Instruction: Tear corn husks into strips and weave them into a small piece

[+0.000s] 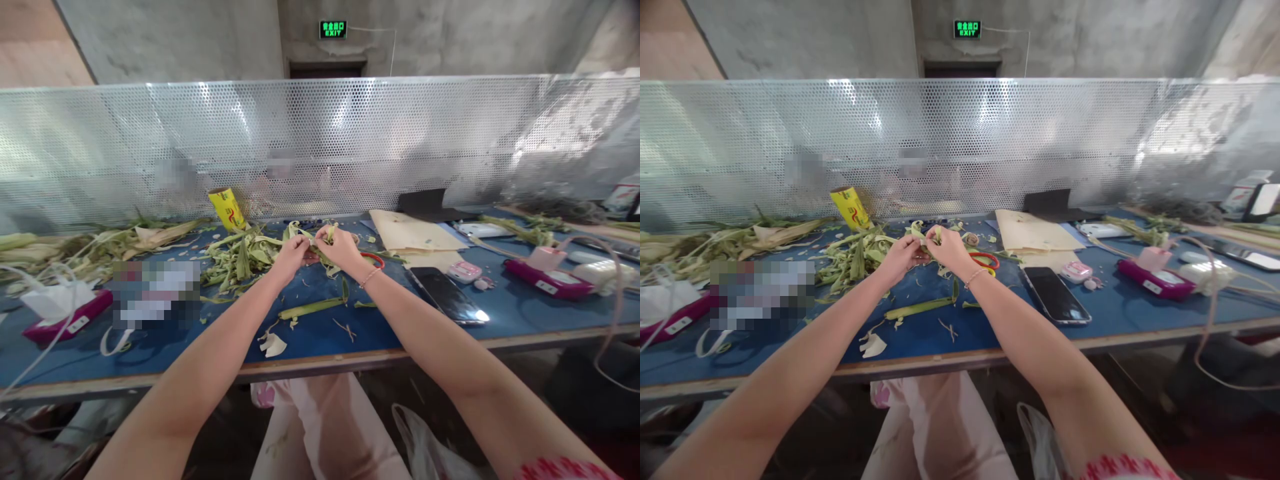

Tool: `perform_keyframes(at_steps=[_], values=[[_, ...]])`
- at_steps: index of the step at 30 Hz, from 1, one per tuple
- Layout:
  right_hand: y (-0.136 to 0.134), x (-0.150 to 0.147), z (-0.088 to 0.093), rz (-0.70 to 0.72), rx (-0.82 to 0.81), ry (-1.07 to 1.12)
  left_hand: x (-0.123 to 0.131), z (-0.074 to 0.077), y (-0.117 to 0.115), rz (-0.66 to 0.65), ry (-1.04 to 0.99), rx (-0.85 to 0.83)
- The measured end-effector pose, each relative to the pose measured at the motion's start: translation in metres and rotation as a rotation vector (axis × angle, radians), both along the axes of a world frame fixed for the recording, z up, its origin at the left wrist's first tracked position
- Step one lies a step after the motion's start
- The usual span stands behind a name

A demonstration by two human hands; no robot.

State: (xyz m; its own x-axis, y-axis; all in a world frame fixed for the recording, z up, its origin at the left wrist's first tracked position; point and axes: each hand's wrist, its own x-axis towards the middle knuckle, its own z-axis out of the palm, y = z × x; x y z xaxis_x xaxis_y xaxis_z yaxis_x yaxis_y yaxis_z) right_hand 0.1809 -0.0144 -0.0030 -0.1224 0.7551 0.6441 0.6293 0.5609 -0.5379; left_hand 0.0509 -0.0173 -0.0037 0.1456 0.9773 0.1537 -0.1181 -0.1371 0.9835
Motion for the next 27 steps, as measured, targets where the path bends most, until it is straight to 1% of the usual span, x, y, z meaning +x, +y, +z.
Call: perform_keyframes(at_steps=[3, 8, 14, 19, 21, 27], values=[[-0.001, 0.001, 0.001, 0.002, -0.003, -0.021, -0.001, 0.0, 0.0, -0.009, -0.01, -0.005], [-0.002, 0.003, 0.004, 0.049, 0.017, -0.041, -0.003, 0.0, -0.001, -0.077, -0.069, 0.006], [0.001, 0.002, 0.001, 0.122, -0.006, -0.044, -0.005, -0.002, 0.0, -0.062, -0.04, 0.047], [0.007, 0.002, -0.001, 0.126, 0.129, -0.001, -0.005, -0.002, 0.0, -0.074, -0.037, 0.083], [0.008, 0.002, -0.001, 0.121, 0.149, 0.034, -0.005, -0.002, 0.001, -0.062, -0.044, 0.09], [0.009, 0.002, -0.003, 0.112, -0.023, 0.166, -0.002, 0.0, 0.001, -0.031, -0.043, 0.079]])
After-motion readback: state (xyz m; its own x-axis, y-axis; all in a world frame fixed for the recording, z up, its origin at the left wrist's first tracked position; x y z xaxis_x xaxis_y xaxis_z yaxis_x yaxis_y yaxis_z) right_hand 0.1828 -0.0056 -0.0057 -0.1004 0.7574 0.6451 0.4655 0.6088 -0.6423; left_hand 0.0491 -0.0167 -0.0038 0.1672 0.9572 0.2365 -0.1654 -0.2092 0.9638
